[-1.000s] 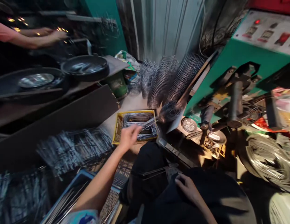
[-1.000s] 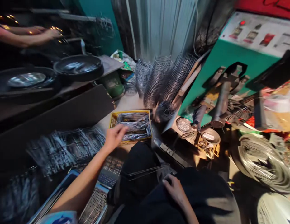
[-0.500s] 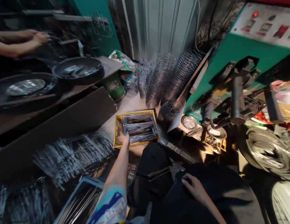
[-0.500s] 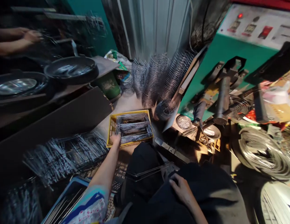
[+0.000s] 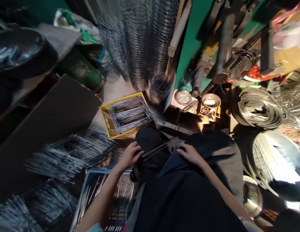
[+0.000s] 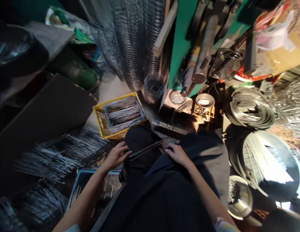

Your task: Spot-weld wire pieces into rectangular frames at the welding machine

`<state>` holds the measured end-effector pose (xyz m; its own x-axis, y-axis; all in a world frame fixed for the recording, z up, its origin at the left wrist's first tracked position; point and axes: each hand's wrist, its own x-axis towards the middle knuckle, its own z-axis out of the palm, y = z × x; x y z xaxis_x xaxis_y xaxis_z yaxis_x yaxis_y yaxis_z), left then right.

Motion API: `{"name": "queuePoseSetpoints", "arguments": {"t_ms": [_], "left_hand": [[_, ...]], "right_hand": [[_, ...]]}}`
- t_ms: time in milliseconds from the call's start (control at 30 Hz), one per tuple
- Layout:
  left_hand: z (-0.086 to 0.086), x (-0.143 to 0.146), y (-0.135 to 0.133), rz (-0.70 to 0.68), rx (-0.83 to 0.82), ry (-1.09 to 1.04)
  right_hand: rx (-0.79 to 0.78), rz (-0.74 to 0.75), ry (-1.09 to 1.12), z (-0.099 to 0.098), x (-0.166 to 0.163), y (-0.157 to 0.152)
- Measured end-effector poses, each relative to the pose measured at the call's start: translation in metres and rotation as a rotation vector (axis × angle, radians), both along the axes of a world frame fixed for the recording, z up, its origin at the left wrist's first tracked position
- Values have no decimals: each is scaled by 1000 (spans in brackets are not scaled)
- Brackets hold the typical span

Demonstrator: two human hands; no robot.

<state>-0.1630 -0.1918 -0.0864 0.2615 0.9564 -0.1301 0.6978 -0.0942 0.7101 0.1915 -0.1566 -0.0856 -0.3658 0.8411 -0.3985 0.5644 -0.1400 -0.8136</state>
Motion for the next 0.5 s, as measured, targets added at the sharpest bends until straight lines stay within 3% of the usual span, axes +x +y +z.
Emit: {"name": "queuePoseSetpoints", "arguments": {"t_ms": [133,267,367,500], "left_hand": [[10,10,1,-125,-33,15],[20,22,0,-165,-53,11],[25,27,8,-120,-73,24],[21,22,37,34,-170,99]], "right_hand": [[129,-107,-65,20,44,1],[242,-367,-175,47,108,-6],[301,-546,-281,58,160,-16],[325,-746,-441,51,229,-32]]}}
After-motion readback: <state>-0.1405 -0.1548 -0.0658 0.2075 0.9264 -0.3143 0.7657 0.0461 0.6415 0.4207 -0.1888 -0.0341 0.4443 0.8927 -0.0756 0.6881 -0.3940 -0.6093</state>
